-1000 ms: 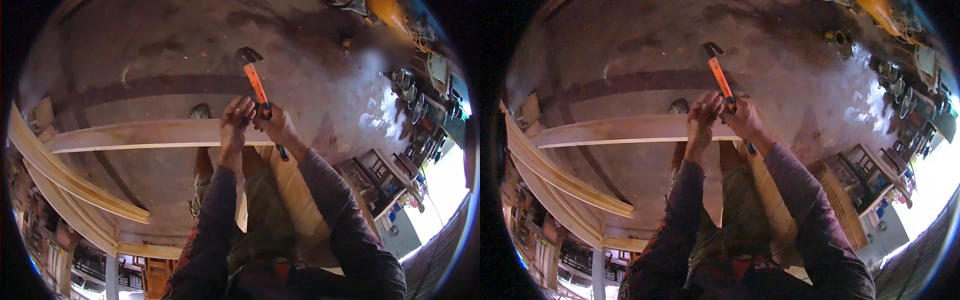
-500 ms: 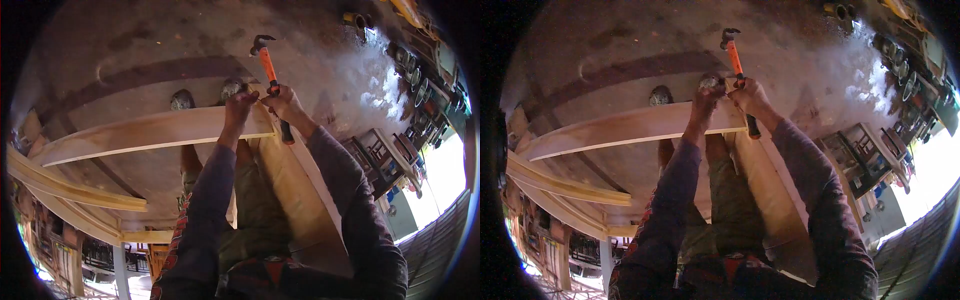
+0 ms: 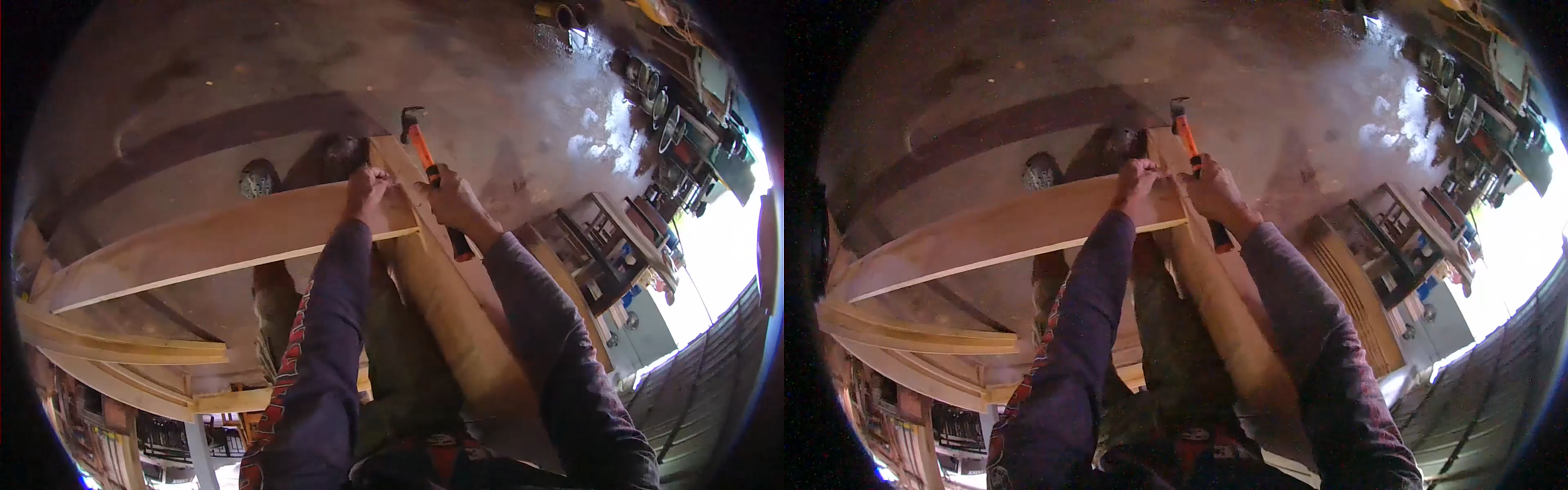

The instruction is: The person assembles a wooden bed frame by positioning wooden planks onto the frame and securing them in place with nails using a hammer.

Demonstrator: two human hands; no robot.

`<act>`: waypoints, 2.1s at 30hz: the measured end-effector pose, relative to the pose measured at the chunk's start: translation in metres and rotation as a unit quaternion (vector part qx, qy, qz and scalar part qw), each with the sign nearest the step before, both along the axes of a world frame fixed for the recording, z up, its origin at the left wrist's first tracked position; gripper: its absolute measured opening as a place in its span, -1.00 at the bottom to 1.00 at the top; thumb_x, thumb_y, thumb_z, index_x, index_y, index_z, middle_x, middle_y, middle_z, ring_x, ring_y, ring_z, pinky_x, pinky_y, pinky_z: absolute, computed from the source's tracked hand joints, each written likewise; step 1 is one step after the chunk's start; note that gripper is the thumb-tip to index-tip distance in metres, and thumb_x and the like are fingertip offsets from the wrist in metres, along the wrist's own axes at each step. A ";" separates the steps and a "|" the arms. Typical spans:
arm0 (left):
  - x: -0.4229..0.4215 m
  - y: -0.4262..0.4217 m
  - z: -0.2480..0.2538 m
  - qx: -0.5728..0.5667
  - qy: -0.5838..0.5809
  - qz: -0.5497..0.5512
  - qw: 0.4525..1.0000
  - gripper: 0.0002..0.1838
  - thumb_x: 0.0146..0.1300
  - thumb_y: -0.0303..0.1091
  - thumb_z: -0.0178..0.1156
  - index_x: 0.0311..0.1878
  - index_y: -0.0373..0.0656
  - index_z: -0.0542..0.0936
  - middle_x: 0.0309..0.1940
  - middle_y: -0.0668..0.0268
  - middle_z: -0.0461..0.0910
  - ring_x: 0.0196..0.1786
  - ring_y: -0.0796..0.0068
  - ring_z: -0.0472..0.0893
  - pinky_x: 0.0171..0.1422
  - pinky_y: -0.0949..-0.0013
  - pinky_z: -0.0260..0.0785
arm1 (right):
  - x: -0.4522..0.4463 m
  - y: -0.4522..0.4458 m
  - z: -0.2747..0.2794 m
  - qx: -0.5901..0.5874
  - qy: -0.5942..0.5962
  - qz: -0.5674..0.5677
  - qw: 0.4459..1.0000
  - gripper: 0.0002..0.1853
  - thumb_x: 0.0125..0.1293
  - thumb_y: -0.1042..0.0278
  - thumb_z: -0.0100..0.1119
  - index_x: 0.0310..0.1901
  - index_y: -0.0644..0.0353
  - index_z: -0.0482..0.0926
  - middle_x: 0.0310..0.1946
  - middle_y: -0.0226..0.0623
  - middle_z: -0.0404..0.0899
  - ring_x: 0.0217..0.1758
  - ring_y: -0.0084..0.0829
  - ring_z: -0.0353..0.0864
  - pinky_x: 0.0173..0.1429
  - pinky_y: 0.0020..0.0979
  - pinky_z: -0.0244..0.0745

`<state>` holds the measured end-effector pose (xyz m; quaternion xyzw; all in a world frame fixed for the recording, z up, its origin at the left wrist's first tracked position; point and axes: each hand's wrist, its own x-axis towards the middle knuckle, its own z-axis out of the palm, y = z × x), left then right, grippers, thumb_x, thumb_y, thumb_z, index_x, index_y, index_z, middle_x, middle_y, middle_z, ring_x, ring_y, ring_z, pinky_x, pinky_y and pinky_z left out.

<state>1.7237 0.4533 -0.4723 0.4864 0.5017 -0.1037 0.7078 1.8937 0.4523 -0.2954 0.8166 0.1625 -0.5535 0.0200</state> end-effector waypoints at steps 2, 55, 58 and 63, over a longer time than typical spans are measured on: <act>-0.002 0.000 -0.005 -0.082 0.014 0.027 0.996 -0.64 0.00 -0.10 0.51 -0.40 -0.24 0.72 -0.58 0.26 0.65 -0.49 0.48 0.60 -0.28 0.31 0.44 | -0.005 -0.005 0.007 0.091 -0.016 0.004 0.996 -0.43 0.36 0.24 0.19 0.39 -0.02 0.31 -0.52 -0.28 0.51 -0.55 -0.46 0.54 -0.51 -0.33 0.49; -0.143 0.104 0.076 0.150 0.057 -0.107 0.981 -0.49 0.02 -0.44 0.32 0.12 -0.26 0.55 -0.01 -0.08 0.62 0.01 -0.05 0.63 0.07 0.08 0.49 | -0.025 0.120 0.108 0.237 -0.230 -0.020 0.944 -0.43 0.47 0.35 -0.04 0.49 -0.08 0.20 -0.52 -0.31 0.48 -0.54 -0.49 0.43 -0.44 -0.36 0.38; -0.219 0.100 0.091 0.363 0.193 -0.104 0.906 -0.71 0.15 -0.41 0.13 -0.03 -0.19 0.55 -0.17 -0.03 0.60 -0.20 -0.14 0.63 -0.12 -0.01 0.51 | -0.037 0.062 0.068 0.191 -0.237 0.087 0.949 -0.42 0.45 0.37 0.00 0.48 -0.05 0.20 -0.50 -0.34 0.48 -0.53 -0.51 0.45 -0.49 -0.35 0.38; -0.205 0.111 0.114 0.395 0.178 -0.147 0.889 -0.79 0.20 -0.28 0.12 -0.16 -0.16 0.53 -0.27 0.04 0.57 -0.28 -0.09 0.64 -0.20 -0.04 0.50 | -0.054 0.008 0.060 0.016 -0.014 -0.032 0.999 -0.40 0.43 0.27 0.00 0.49 -0.13 0.18 -0.54 -0.30 0.45 -0.56 -0.46 0.48 -0.47 -0.28 0.46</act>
